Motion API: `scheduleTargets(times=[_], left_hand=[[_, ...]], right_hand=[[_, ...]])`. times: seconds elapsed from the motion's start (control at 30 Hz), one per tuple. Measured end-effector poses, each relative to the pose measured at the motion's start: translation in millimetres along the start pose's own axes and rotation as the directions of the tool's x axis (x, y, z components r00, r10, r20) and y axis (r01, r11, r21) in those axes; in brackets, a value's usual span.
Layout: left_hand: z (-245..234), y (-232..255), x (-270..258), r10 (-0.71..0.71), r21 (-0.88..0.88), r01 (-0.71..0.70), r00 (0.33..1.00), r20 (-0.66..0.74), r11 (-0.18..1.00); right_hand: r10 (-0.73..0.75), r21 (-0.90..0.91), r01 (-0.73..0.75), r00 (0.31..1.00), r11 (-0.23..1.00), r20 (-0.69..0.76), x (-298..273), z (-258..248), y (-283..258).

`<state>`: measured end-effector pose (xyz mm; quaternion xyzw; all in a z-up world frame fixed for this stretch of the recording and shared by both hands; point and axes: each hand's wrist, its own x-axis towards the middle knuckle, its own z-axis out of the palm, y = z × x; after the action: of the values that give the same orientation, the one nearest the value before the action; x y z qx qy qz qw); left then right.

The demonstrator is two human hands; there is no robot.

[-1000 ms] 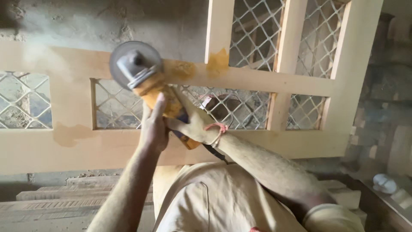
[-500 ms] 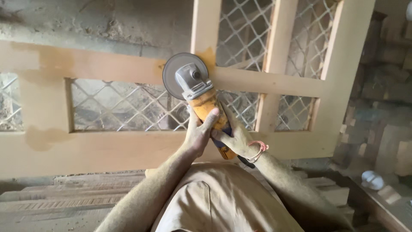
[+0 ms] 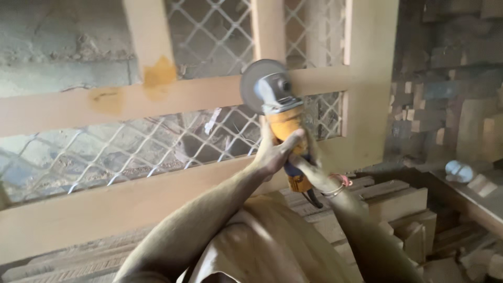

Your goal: The person sands a wooden door frame using a power sander, moving the tool across the wooden rails and stiles to smooth the surface.

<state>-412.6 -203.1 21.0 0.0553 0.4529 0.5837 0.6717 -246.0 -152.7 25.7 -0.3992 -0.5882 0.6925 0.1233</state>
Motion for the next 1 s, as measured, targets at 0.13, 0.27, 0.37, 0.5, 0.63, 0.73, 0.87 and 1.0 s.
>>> scheduleTargets(times=[0.13,0.27,0.37,0.5,0.63,0.73,0.87,1.0], left_hand=[[62,-17,53,-0.208,0.093,0.198,0.972,0.110,0.976],[125,-45,113,-0.276,0.366,0.205,0.949,0.155,0.908],[164,-61,139,-0.198,0.492,0.075,0.959,0.204,0.868],[164,-55,127,-0.252,0.584,0.190,0.967,0.026,0.789],[115,-24,81,-0.231,0.403,0.238,0.971,-0.066,0.884],[53,-4,32,-0.159,0.212,0.176,0.983,-0.092,0.961],[-49,26,-32,0.071,0.043,-0.068,0.994,-0.079,0.997],[-144,56,-94,0.109,-0.024,-0.117,0.973,-0.206,0.993]], right_hand=[[0.028,-0.020,-0.033,0.978,0.999,-0.207,-25,-71,17],[-0.109,0.065,0.143,0.921,0.988,-0.374,-28,-145,55],[-0.100,0.076,0.146,0.897,0.986,-0.430,-35,-183,63],[0.027,0.221,0.087,0.885,0.971,-0.465,-34,-167,63],[0.028,0.191,0.047,0.927,0.981,-0.375,-31,-107,76],[0.058,-0.208,-0.118,0.960,0.971,-0.274,-22,-44,81],[-0.001,-0.272,-0.020,0.997,0.962,-0.076,-7,70,32],[-0.142,-0.033,0.146,0.984,0.989,0.108,22,197,-21]])
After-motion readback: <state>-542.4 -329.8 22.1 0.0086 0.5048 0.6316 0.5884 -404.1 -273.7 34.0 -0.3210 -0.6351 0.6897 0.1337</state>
